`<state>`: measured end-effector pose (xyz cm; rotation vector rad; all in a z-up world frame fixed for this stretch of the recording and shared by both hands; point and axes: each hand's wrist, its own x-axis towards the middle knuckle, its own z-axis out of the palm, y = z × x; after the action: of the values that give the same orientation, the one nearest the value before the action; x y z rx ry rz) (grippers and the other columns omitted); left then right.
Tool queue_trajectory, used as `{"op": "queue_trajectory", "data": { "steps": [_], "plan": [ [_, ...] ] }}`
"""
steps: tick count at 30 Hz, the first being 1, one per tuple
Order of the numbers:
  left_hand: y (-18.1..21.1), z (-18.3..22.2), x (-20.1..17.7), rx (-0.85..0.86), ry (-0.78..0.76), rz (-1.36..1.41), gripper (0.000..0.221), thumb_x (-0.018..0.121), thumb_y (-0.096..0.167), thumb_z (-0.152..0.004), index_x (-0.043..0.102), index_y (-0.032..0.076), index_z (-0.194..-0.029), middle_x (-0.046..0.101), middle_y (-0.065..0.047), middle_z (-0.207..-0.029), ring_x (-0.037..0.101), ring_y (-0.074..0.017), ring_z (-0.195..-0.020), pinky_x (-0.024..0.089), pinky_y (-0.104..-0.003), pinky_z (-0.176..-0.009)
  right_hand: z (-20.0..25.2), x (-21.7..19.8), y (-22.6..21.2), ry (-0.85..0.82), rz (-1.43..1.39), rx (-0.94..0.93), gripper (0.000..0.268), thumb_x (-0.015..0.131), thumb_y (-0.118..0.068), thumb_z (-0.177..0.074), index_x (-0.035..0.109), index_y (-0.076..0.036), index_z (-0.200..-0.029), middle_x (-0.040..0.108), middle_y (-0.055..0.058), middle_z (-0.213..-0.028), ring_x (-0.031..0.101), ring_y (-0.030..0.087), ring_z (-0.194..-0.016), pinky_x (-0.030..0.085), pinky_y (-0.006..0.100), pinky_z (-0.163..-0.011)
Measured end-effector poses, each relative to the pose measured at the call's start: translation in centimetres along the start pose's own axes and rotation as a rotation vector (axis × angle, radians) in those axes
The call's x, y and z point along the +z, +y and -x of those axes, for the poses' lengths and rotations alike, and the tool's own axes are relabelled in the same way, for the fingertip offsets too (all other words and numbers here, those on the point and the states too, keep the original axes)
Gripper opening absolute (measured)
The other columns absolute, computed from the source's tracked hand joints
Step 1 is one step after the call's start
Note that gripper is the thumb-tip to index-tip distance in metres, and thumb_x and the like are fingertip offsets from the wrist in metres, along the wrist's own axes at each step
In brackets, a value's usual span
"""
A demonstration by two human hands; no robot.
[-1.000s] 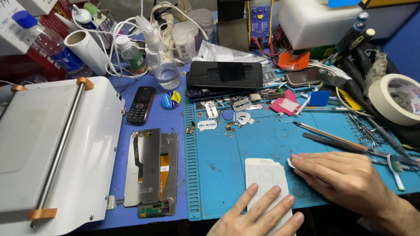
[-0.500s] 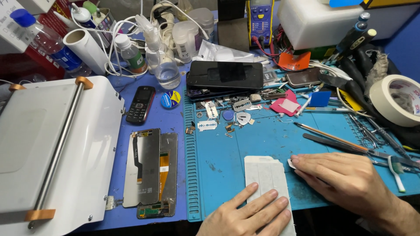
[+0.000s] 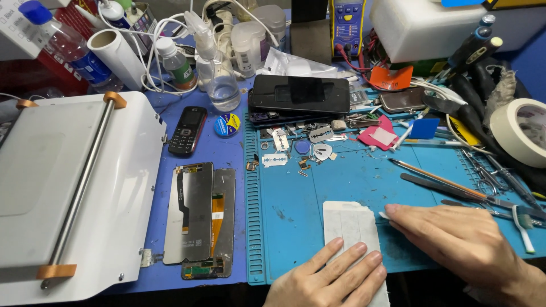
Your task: Cleaning and preparing a mobile phone screen panel using tools and wipes on a workbench.
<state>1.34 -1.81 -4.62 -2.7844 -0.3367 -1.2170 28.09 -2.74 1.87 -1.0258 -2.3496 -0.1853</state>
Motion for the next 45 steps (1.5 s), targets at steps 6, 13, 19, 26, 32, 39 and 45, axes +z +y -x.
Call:
{"op": "queue_trajectory", "data": {
  "steps": [6,13,19,26,32,39,45],
  "plan": [
    [-0.2,-0.1,-0.5,0.015,-0.001,-0.054,0.022,0.056,0.017,-0.114,0.070,0.011,-0.130,0.075,-0.008,-0.134,0.073,-0.0230,-0.127,0.057,-0.037,-0.110,-1.0,-0.4,-1.3,-0.124,-0.110,-0.147,0.033,0.046,-0.017,-0.101,0.067,0.000,-0.121,0.075,0.012,-0.125,0.077,0.025,-0.114,0.063,0.038,-0.091],
    [0.1,0.3,-0.4,0.012,-0.029,0.054,0.021,0.065,0.021,-0.115,0.067,0.014,-0.134,0.074,-0.003,-0.137,0.074,-0.0182,-0.126,0.060,-0.036,-0.108,-0.7,0.5,-1.4,-0.112,-0.144,-0.095,0.033,0.058,-0.024,-0.097,0.071,-0.006,-0.121,0.075,0.011,-0.126,0.077,0.021,-0.115,0.065,0.035,-0.090],
    [0.3,0.8,0.8,0.046,-0.027,0.023,0.026,0.068,0.020,-0.115,0.066,0.018,-0.141,0.074,0.002,-0.140,0.075,-0.0151,-0.127,0.061,-0.031,-0.109,-0.7,0.6,-1.4,-0.095,-0.123,-0.110,0.031,0.062,-0.022,-0.095,0.072,-0.006,-0.119,0.076,0.010,-0.123,0.078,0.022,-0.112,0.065,0.035,-0.088],
    [0.5,0.9,0.7,0.030,-0.028,0.056,0.025,0.067,0.021,-0.115,0.066,0.017,-0.141,0.074,0.000,-0.141,0.074,-0.0178,-0.130,0.059,-0.034,-0.112,-0.9,0.6,-1.5,-0.088,-0.155,-0.152,0.031,0.054,-0.021,-0.099,0.072,-0.005,-0.119,0.077,0.008,-0.123,0.077,0.021,-0.116,0.061,0.043,-0.102],
    [0.2,1.1,0.2,0.048,-0.002,0.146,0.019,0.075,0.006,-0.110,0.073,0.009,-0.129,0.074,-0.005,-0.133,0.076,-0.0184,-0.122,0.063,-0.032,-0.108,-0.9,0.9,-1.6,-0.094,-0.150,-0.141,0.030,0.053,-0.020,-0.099,0.070,-0.005,-0.118,0.077,0.008,-0.114,0.074,0.028,-0.099,0.060,0.045,-0.087],
    [-0.1,-1.0,-2.2,0.018,0.103,0.311,0.009,0.068,-0.002,-0.105,0.077,0.000,-0.105,0.077,-0.018,-0.117,0.080,-0.0284,-0.107,0.065,-0.038,-0.099,-1.4,-0.1,-2.7,-0.137,-0.142,-0.202,0.030,0.051,-0.016,-0.100,0.069,0.002,-0.116,0.074,0.010,-0.121,0.075,0.029,-0.102,0.062,0.042,-0.089],
    [0.0,-0.9,-1.8,-0.022,0.188,0.353,0.022,0.058,-0.002,-0.104,0.073,0.002,-0.088,0.076,-0.013,-0.102,0.078,-0.0246,-0.093,0.066,-0.034,-0.090,-1.1,-0.4,-3.7,-0.256,-0.183,-0.209,0.042,0.034,-0.013,-0.104,0.067,0.006,-0.119,0.071,0.019,-0.126,0.073,0.029,-0.118,0.059,0.043,-0.103]
  ]
}}
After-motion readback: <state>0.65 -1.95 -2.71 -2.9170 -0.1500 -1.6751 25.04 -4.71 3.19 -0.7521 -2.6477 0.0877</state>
